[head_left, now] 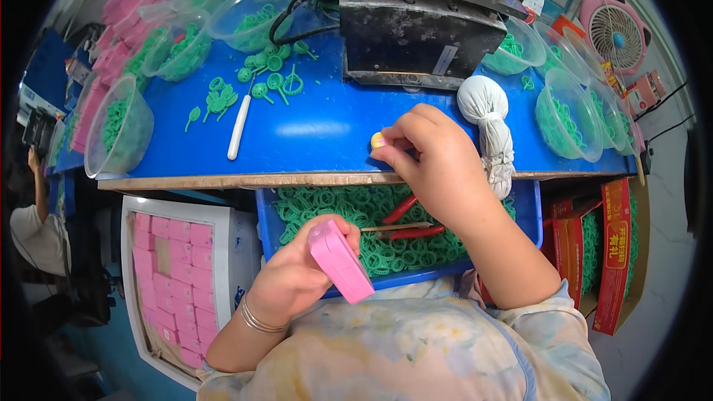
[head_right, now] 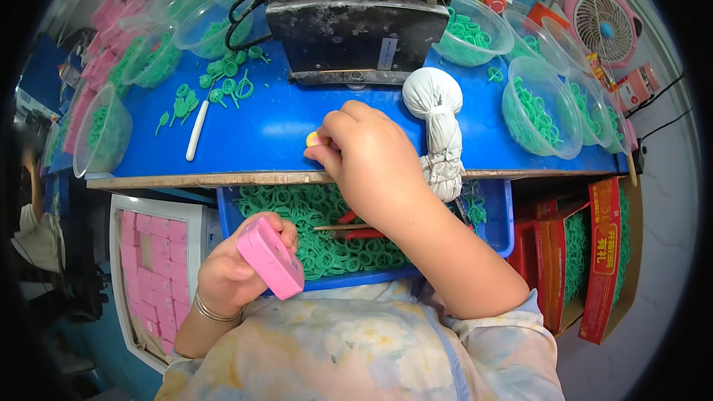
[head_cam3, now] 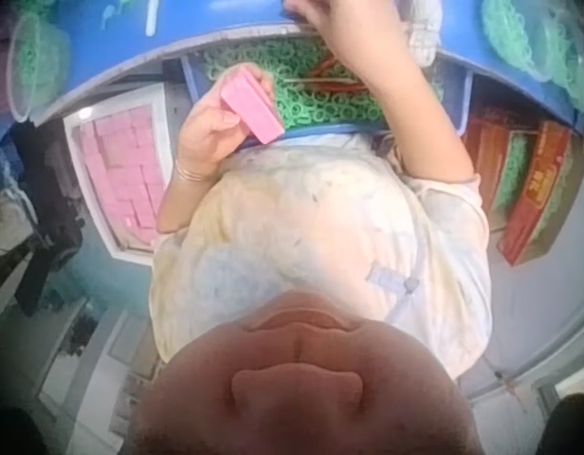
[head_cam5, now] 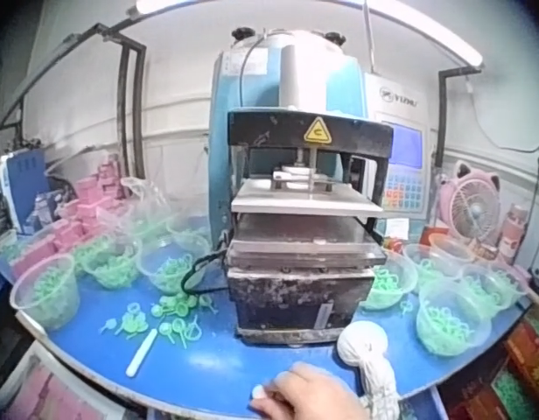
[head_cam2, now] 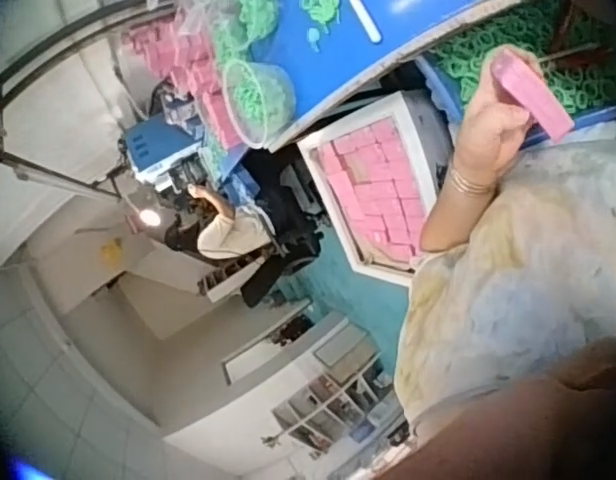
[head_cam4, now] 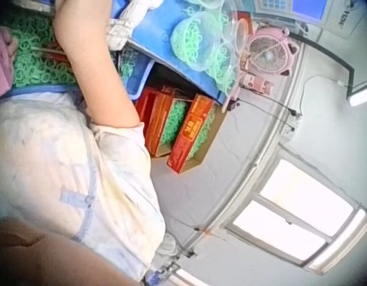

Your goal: Removing green wax patterns from a silicone mold and cleaning them using pliers and a pick tool.

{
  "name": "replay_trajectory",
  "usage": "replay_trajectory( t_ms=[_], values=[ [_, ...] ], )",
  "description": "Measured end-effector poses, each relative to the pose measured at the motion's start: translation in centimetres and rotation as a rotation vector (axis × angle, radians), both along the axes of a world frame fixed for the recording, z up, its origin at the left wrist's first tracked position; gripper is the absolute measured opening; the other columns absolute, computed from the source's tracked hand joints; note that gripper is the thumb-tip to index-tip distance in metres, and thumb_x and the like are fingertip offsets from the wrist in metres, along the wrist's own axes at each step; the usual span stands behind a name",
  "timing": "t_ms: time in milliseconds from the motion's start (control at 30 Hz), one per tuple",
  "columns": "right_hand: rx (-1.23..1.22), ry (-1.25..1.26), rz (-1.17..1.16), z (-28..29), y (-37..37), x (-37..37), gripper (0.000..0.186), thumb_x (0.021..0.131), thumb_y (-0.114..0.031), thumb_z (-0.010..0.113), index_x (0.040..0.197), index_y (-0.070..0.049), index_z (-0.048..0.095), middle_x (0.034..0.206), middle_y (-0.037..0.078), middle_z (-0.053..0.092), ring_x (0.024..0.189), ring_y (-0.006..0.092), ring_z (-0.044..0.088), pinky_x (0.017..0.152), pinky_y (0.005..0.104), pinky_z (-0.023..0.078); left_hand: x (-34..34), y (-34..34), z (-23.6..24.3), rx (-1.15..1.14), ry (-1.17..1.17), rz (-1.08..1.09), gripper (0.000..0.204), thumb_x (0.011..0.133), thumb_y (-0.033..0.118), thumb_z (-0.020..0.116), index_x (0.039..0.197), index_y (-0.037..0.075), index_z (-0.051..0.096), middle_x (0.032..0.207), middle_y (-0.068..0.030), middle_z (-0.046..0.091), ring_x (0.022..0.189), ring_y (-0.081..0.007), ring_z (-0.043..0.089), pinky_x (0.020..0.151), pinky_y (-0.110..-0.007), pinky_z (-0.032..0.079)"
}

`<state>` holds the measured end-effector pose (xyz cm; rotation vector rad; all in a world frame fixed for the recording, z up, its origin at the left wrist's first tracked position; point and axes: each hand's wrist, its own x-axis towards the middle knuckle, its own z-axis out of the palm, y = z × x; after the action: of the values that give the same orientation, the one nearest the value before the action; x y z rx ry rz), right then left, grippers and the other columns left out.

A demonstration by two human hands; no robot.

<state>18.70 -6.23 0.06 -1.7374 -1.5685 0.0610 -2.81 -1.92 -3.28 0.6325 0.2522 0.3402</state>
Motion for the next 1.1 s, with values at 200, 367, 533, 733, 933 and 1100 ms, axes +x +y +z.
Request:
replay_trajectory(
  t_ms=[200, 367, 533, 733, 933, 1100],
  values=[
    [0.028, 0.199, 0.007, 1.5, -3.5, -2.3, 0.033, 0.07, -0.02, 0.076, 0.074, -0.003, 0.048, 0.072, 0.009, 0.045, 0.063, 0.0239, 0.046, 0.055, 0.0354, 0.038, 0.2, -0.2, 1.3, 0.675, 0.24, 0.329, 0.046, 0.076, 0.002, 0.07, 0.107, 0.003, 0.036, 0.104, -0.009, 0.045, 0.089, -0.0113, 0.05, 0.078, -0.028, 0.045],
    [-0.204, 1.249, 0.459, -0.4, -4.6, -5.2, 0.036, 0.081, -0.022, 0.071, 0.087, -0.003, 0.04, 0.1, 0.011, 0.049, 0.103, 0.0158, 0.051, 0.083, 0.0321, 0.05, 1.0, -0.5, 3.0, 1.567, 0.293, 0.476, 0.052, 0.069, 0.006, 0.078, 0.099, 0.007, 0.036, 0.086, -0.0091, 0.049, 0.078, -0.0177, 0.052, 0.066, -0.032, 0.045],
    [-0.21, 1.358, 0.408, 0.2, -4.2, -5.5, 0.038, 0.081, -0.019, 0.07, 0.072, -0.007, 0.036, 0.084, 0.006, 0.052, 0.09, 0.0134, 0.052, 0.079, 0.0326, 0.046, 1.7, -1.3, 1.4, 1.172, -0.06, 0.487, 0.076, 0.057, 0.03, 0.088, 0.106, 0.005, 0.037, 0.088, -0.0089, 0.049, 0.075, -0.017, 0.051, 0.061, -0.03, 0.043],
    [0.04, 0.911, 0.372, 0.0, -4.3, -6.0, 0.023, 0.09, -0.023, 0.054, 0.077, -0.003, 0.052, 0.083, 0.011, 0.053, 0.076, 0.0221, 0.049, 0.067, 0.0343, 0.039, 2.1, -1.6, 2.5, 1.21, -0.015, 0.404, 0.106, 0.059, 0.032, 0.085, 0.13, -0.001, 0.014, 0.102, -0.0156, 0.05, 0.078, -0.0151, 0.053, 0.062, -0.026, 0.045],
    [0.159, 0.513, 0.312, -1.4, -4.4, -6.0, 0.03, 0.093, -0.028, 0.045, 0.086, -0.002, 0.057, 0.098, 0.018, 0.051, 0.082, 0.0315, 0.048, 0.073, 0.0391, 0.037, 2.6, -2.1, 3.6, 1.134, 0.221, 0.476, 0.058, 0.078, 0.002, 0.058, 0.124, -0.002, 0.021, 0.096, -0.0147, 0.054, 0.082, -0.0145, 0.056, 0.067, -0.026, 0.047],
    [0.124, 0.442, 0.364, -0.8, -4.8, -5.1, 0.032, 0.094, -0.03, 0.043, 0.088, -0.001, 0.055, 0.103, 0.021, 0.048, 0.084, 0.0313, 0.047, 0.073, 0.0386, 0.036, 2.3, -1.8, 2.9, 1.245, 0.223, 0.5, 0.042, 0.081, -0.004, 0.05, 0.117, -0.004, 0.028, 0.101, -0.0137, 0.049, 0.083, -0.013, 0.056, 0.069, -0.025, 0.047]
  ],
)
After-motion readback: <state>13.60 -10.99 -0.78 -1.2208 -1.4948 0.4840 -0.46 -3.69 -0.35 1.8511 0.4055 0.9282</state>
